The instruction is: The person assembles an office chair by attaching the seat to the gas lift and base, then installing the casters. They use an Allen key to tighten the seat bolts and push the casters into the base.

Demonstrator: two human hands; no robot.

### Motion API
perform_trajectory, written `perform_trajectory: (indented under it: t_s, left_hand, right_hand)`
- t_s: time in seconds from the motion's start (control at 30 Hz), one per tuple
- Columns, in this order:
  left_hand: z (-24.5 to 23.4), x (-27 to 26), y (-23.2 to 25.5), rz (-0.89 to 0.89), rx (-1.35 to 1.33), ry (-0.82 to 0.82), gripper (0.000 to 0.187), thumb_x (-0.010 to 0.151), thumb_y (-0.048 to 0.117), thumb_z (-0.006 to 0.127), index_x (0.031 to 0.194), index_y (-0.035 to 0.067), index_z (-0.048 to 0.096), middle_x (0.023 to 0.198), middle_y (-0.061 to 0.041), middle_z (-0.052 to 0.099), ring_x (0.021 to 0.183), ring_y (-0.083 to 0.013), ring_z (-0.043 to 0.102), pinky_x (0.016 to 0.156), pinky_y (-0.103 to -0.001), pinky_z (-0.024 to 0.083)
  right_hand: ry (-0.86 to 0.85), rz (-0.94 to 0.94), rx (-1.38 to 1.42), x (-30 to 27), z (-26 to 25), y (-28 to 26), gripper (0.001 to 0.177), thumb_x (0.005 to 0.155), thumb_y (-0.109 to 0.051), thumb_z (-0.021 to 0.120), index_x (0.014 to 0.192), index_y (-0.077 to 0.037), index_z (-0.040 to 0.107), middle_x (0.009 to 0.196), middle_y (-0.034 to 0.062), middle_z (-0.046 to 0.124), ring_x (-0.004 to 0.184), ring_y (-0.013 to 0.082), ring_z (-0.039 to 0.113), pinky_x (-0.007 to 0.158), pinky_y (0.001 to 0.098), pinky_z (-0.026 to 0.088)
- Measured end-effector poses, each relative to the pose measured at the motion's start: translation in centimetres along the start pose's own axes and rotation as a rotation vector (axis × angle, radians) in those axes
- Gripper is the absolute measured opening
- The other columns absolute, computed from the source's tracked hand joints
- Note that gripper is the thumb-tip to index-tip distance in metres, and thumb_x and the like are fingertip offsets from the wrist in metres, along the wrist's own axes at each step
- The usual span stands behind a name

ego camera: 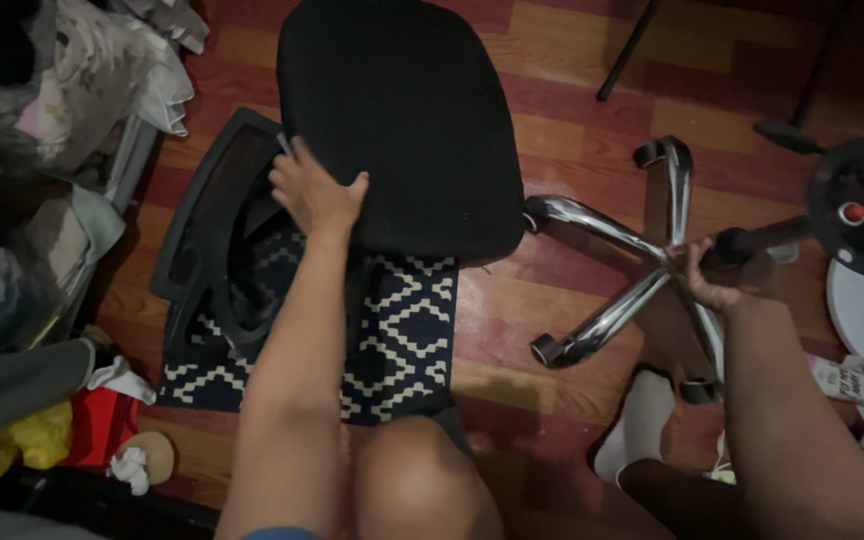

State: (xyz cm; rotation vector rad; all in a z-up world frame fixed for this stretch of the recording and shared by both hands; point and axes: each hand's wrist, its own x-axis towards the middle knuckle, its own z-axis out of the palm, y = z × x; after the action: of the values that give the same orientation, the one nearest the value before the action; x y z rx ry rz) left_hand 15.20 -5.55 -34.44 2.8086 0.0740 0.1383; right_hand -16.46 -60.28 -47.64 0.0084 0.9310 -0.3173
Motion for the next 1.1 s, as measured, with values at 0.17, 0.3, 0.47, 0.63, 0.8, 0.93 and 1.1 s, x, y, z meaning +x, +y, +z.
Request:
perform_trajectory:
  t_s: [0.17,0.3,0.47,0.63,0.8,0.93,1.1]
  left_hand:
    - [1.2,-3.5,5.1,0.376,-0.182,-0.090,0.056,0.081,0.032,0.081,0.128,0.008,0.061,0.129,-0.022,0.053,0.125,-0.0416,0.049,0.105,-0.049,0.044]
    - [2.3,-6.8,10.4,0.529,-0.406,-0.301,0.034,0.087,0.018,0.066,0.120,0.010,0.065,0.117,-0.023,0.065,0.115,-0.0424,0.062,0.097,-0.048,0.050]
    - [1.5,-11.7,16.4,0.781,-0.541,-0.463,0.032,0.094,0.009,0.052,0.125,0.005,0.060,0.105,-0.028,0.070,0.104,-0.0470,0.065,0.093,-0.053,0.050]
    - [-2.2,-18.6,20.4,0.871,-0.727,-0.543,0.027,0.095,0.005,0.047,0.118,0.006,0.061,0.099,-0.019,0.076,0.094,-0.0381,0.072,0.081,-0.047,0.056]
    - [-6.4,-24.6,20.6,0.940,-0.685,-0.589,0.033,0.090,0.000,0.046,0.118,0.006,0.062,0.083,-0.013,0.075,0.082,-0.0275,0.074,0.074,-0.040,0.056]
    - [-6.6,-26.8,19.9,0.815,-0.830,-0.678,0.032,0.091,0.003,0.044,0.118,0.007,0.062,0.085,-0.015,0.074,0.083,-0.0291,0.075,0.076,-0.041,0.057]
    - [-3.3,-25.9,23.0,0.984,-1.051,-0.376,0.022,0.096,0.004,0.048,0.111,0.004,0.063,0.105,-0.021,0.074,0.104,-0.0397,0.071,0.088,-0.045,0.055]
  right_hand:
    - [-0.233,0.046,-0.320,0.4,-0.7,-0.4,0.070,0.103,-0.048,0.058,0.132,0.016,0.055,0.113,0.0275,0.065,0.095,0.0303,0.071,0.084,0.0322,0.066]
    - [-0.070,-0.036,-0.405,0.8,-1.3,-0.6,0.060,0.095,-0.060,0.065,0.112,-0.002,0.066,0.087,0.0058,0.071,0.070,0.0167,0.069,0.071,0.0341,0.064]
    - [0.228,-0.323,-0.846,-0.1,0.3,-0.7,0.052,0.100,-0.058,0.049,0.110,-0.009,0.061,0.080,0.0098,0.067,0.060,0.0160,0.065,0.057,0.0306,0.053]
    - [0.066,-0.383,-1.089,-4.6,1.8,-3.5,0.022,0.092,-0.021,0.056,0.111,-0.012,0.060,0.080,0.0039,0.064,0.061,0.0164,0.066,0.060,0.0373,0.063]
    - [0.134,-0.596,-1.308,-13.0,4.4,-6.9,0.015,0.092,-0.015,0.065,0.095,-0.001,0.071,0.085,0.0119,0.071,0.066,0.0236,0.070,0.058,0.0368,0.058]
    - [0.071,-1.319,-1.715,-20.4,5.9,-6.8,0.021,0.090,-0.021,0.068,0.103,-0.004,0.071,0.091,0.0130,0.075,0.079,0.0192,0.073,0.072,0.0360,0.058]
    - [0.048,-1.213,-1.998,-23.6,5.2,-3.1,0.034,0.082,-0.020,0.071,0.112,-0.003,0.068,0.096,0.0164,0.074,0.090,0.0266,0.073,0.079,0.0378,0.056]
